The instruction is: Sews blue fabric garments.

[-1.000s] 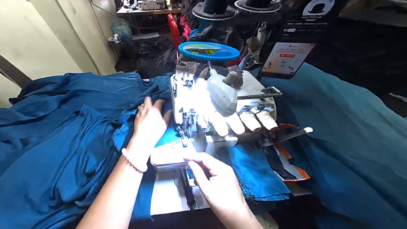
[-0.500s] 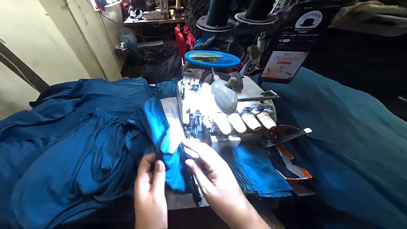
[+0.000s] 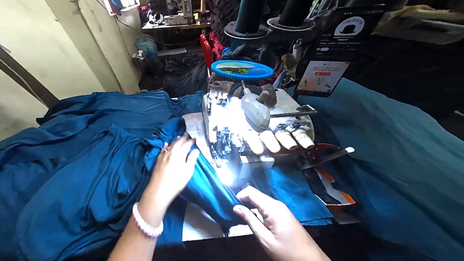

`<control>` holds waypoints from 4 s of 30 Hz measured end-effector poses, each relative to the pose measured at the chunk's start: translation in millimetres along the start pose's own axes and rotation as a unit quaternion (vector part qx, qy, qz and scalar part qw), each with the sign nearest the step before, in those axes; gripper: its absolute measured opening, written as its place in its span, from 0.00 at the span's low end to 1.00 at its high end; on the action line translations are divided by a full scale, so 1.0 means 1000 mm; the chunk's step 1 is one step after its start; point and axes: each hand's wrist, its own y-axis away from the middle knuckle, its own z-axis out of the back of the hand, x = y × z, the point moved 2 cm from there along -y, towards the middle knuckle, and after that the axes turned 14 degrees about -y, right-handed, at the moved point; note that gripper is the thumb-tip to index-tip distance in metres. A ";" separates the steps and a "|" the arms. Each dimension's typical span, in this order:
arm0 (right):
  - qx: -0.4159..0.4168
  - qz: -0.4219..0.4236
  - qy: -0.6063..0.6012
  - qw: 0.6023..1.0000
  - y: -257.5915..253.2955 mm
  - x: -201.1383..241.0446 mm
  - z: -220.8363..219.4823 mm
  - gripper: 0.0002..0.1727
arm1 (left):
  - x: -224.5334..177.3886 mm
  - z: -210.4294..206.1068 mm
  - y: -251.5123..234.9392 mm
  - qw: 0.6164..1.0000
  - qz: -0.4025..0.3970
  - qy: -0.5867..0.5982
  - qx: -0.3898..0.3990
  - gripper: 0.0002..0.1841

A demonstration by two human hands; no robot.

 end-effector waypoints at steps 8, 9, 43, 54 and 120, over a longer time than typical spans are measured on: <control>-0.074 0.003 -0.293 0.953 -0.014 -0.019 -0.022 0.17 | 0.005 0.001 0.028 0.956 -0.019 0.116 -0.269 0.12; -0.068 0.008 -0.303 0.951 -0.013 -0.014 -0.022 0.18 | -0.007 0.001 0.047 0.942 -0.045 0.159 -0.294 0.10; -0.232 0.097 0.264 0.931 0.021 -0.009 0.018 0.13 | -0.051 -0.024 0.058 0.966 -0.156 -0.043 -0.202 0.17; -0.197 -0.041 0.274 0.940 0.005 -0.042 0.040 0.14 | -0.044 0.003 0.129 0.966 -0.049 0.169 -0.191 0.12; 0.027 0.163 -0.324 0.931 0.060 0.036 -0.014 0.06 | -0.078 0.035 0.160 0.714 -0.024 0.699 0.025 0.09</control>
